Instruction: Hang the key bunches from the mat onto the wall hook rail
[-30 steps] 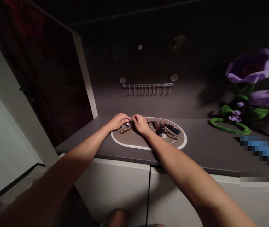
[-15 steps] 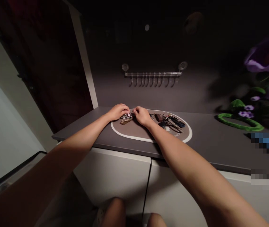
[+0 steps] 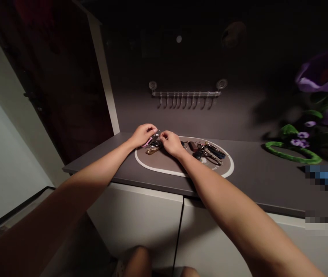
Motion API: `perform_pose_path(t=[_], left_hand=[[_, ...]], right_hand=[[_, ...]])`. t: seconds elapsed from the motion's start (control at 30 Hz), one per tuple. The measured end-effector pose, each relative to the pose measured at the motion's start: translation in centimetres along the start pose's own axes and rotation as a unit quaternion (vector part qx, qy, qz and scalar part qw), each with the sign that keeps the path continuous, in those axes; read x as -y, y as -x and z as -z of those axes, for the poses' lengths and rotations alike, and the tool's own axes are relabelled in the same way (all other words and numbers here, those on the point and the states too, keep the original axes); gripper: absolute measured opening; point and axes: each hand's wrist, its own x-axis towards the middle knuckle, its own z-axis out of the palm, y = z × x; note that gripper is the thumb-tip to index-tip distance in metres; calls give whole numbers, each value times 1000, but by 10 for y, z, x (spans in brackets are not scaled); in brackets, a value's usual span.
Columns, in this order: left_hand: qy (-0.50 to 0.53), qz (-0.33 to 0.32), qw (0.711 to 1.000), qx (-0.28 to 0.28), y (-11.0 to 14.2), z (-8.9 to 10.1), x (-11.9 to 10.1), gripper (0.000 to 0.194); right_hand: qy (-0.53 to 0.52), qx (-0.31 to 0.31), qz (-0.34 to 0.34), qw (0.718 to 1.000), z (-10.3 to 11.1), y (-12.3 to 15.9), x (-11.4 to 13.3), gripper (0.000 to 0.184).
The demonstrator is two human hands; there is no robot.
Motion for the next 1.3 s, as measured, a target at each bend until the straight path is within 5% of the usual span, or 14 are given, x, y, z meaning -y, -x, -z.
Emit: perform_pose_path(t=[0.37, 0.73, 0.9, 1.07, 1.3], left_hand=[[292, 96, 950, -60, -4, -3, -1, 21], [359, 102, 927, -39, -3, -5, -5, 29], [298, 88, 950, -34, -1, -7, -5, 24], [105, 24, 991, -75, 2, -6, -8, 14], [-75, -10, 991, -111, 4, -2, 0, 25]], right_hand=[[-147, -73, 32, 986, -3, -9, -4, 27], [-279, -90, 2, 956, 0, -11, -4, 33], [-283, -80, 5, 956, 3, -11, -3, 31], [-275, -63, 18, 959, 2, -9, -1, 28], [-319, -97, -6, 943, 2, -21, 6, 27]])
